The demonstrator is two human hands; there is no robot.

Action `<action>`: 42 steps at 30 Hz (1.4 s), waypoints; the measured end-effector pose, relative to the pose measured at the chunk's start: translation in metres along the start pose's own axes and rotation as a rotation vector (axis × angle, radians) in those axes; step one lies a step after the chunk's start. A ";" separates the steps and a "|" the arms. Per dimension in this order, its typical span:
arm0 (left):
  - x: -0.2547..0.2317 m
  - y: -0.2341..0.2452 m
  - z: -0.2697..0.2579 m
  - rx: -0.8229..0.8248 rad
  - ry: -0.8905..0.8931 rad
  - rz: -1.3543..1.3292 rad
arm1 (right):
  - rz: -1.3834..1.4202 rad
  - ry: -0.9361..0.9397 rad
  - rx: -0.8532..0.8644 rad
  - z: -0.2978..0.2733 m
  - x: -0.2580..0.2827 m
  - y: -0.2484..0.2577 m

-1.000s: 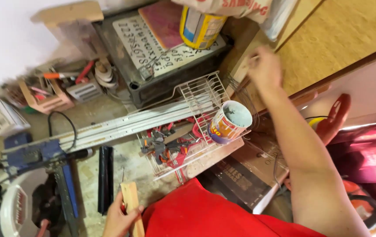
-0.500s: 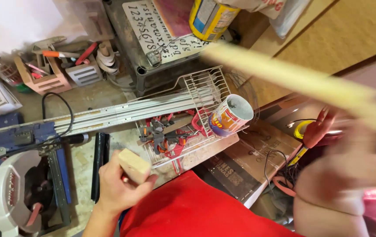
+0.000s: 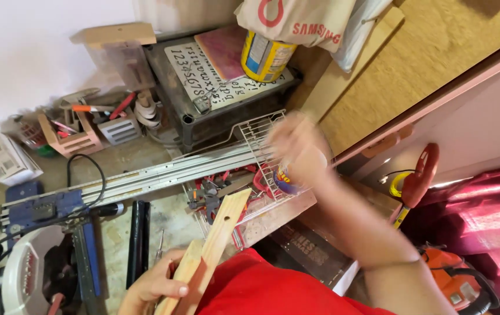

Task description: The person measures a white wooden shelf with a tape measure, marks it with a pencil, and then uses a power drill to screw a wooden support piece into the frame.

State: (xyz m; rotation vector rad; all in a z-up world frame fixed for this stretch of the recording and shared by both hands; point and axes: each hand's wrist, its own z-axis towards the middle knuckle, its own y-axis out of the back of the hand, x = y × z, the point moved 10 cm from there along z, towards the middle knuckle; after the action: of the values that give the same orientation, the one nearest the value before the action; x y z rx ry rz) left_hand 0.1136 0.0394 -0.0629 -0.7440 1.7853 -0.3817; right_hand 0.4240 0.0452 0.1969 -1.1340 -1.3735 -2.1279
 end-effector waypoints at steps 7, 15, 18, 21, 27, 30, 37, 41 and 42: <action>-0.027 -0.031 -0.027 -0.035 0.009 -0.069 | -0.058 -0.256 -0.729 0.117 -0.123 0.145; 0.043 0.027 -0.039 -0.279 0.036 -0.209 | 0.400 -0.102 -0.732 0.185 -0.159 0.100; 0.040 0.029 -0.037 -0.276 0.009 -0.210 | 0.513 -0.093 -0.783 0.182 -0.168 0.099; 0.054 0.040 -0.041 -0.348 0.069 -0.214 | 0.563 -0.101 -0.834 0.157 -0.163 0.108; 0.038 0.031 -0.046 -0.201 -0.037 -0.139 | 0.053 -0.070 -1.019 0.083 -0.133 0.157; 0.024 0.022 -0.052 -0.226 -0.057 -0.171 | 0.126 -0.100 -1.072 0.077 -0.159 0.177; 0.015 0.004 -0.058 -0.303 -0.023 -0.319 | 0.093 -0.166 -0.995 0.108 -0.182 0.204; 0.010 0.001 -0.069 -0.396 0.001 -0.318 | -0.075 -0.157 -1.078 0.099 -0.153 0.205; 0.013 0.001 -0.071 -0.403 0.018 -0.337 | -0.149 -0.148 -1.056 0.099 -0.141 0.204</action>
State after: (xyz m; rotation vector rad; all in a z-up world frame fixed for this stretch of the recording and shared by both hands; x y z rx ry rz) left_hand 0.0441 0.0248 -0.0488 -1.3387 1.7745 -0.2493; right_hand 0.6887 0.0223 0.2259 -1.5655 -0.2752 -3.0162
